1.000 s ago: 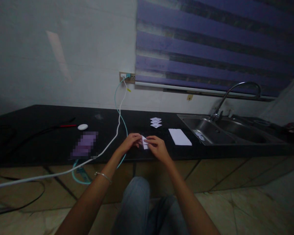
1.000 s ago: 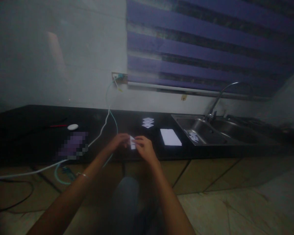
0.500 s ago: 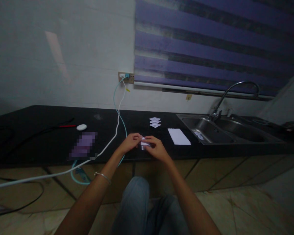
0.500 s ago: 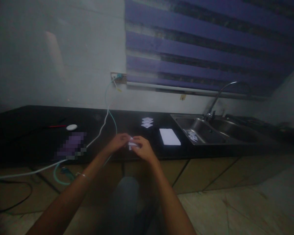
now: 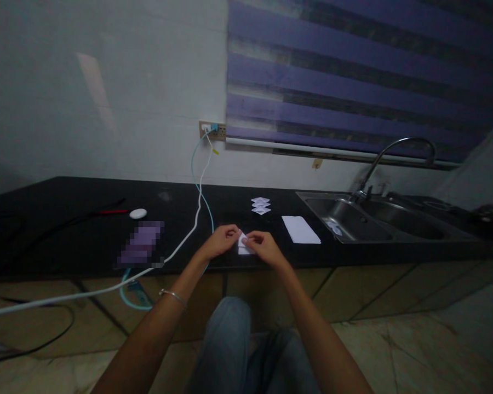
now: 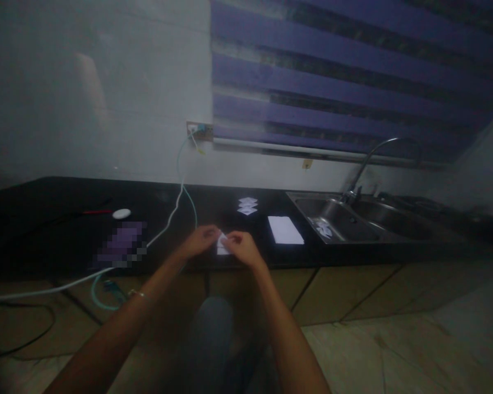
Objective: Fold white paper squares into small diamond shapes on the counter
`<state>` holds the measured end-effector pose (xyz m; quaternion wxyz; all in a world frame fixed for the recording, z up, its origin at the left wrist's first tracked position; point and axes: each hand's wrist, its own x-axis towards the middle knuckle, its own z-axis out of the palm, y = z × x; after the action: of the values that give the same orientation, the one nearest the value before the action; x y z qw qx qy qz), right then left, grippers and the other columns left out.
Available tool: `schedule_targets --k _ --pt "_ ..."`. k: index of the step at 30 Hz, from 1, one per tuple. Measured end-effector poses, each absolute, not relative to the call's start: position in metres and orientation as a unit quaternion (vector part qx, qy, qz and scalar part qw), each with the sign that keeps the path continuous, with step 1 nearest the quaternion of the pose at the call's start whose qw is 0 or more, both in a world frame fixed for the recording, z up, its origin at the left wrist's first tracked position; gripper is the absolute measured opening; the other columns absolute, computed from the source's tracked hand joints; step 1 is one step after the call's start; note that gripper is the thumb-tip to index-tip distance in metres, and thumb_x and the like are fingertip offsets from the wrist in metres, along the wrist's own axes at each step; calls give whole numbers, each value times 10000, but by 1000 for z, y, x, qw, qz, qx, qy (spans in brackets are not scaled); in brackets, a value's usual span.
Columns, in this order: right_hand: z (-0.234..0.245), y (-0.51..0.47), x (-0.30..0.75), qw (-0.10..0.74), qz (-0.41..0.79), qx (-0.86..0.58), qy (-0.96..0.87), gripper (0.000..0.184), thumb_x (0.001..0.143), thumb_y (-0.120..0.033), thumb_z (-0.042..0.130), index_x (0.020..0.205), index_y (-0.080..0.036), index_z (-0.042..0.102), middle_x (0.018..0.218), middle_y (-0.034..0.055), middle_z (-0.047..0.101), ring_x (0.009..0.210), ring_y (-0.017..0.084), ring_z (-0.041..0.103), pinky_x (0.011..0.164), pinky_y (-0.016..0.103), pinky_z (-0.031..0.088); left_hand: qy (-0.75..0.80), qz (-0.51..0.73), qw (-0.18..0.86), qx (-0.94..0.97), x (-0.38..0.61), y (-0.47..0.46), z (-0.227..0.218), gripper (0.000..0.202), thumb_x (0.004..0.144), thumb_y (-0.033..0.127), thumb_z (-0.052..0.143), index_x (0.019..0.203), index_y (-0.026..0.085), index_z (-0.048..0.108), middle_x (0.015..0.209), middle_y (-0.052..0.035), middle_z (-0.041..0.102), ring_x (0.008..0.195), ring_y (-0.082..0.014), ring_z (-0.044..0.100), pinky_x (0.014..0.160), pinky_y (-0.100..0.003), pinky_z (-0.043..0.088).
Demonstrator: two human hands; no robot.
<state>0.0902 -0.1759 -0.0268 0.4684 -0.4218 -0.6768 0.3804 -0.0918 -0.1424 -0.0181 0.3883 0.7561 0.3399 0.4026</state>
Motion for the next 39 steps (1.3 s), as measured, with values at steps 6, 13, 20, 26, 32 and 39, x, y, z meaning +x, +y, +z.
schedule_targets --k 6,13,20,26,32,39 --pt "-23 -177 91 475 402 -424 -658 280 733 -392 679 805 -124 719 720 47 686 600 137 577 539 231 411 323 408 384 763 -93 -139 -22 315 837 422 540 779 128 637 745 -30 630 698 -143 567 659 -235 439" --pt "-24 -177 91 467 420 -429 -650 290 727 -381 686 798 -102 720 614 25 641 498 97 496 465 208 347 331 403 375 766 -92 -141 -21 293 841 402 539 787 132 639 760 -33 639 709 -148 576 666 -239 444" --pt "-29 -174 92 478 408 -444 -639 327 680 -410 722 758 -93 727 591 32 642 482 101 493 453 214 342 319 392 381 774 -93 -146 -16 307 864 401 514 790 122 619 760 -33 625 721 -146 569 672 -237 435" --pt "-36 -168 93 477 424 -457 -619 365 652 -438 745 753 -87 736 608 58 664 488 112 506 465 227 350 317 357 391 787 -92 -149 -12 374 875 458 480 790 121 620 744 -24 613 716 -147 547 669 -246 429" --pt "-29 -173 95 473 442 -421 -635 327 695 -413 718 789 -100 731 646 41 658 532 108 508 502 225 348 319 365 354 800 -93 -144 -16 415 889 487 437 729 134 585 682 3 549 663 -131 491 639 -241 404" --pt "-30 -174 100 480 422 -431 -637 293 702 -373 706 785 -93 724 594 13 609 523 99 463 507 228 330 334 383 376 775 -94 -144 -16 443 877 536 437 718 140 557 660 13 513 641 -127 461 596 -233 371"
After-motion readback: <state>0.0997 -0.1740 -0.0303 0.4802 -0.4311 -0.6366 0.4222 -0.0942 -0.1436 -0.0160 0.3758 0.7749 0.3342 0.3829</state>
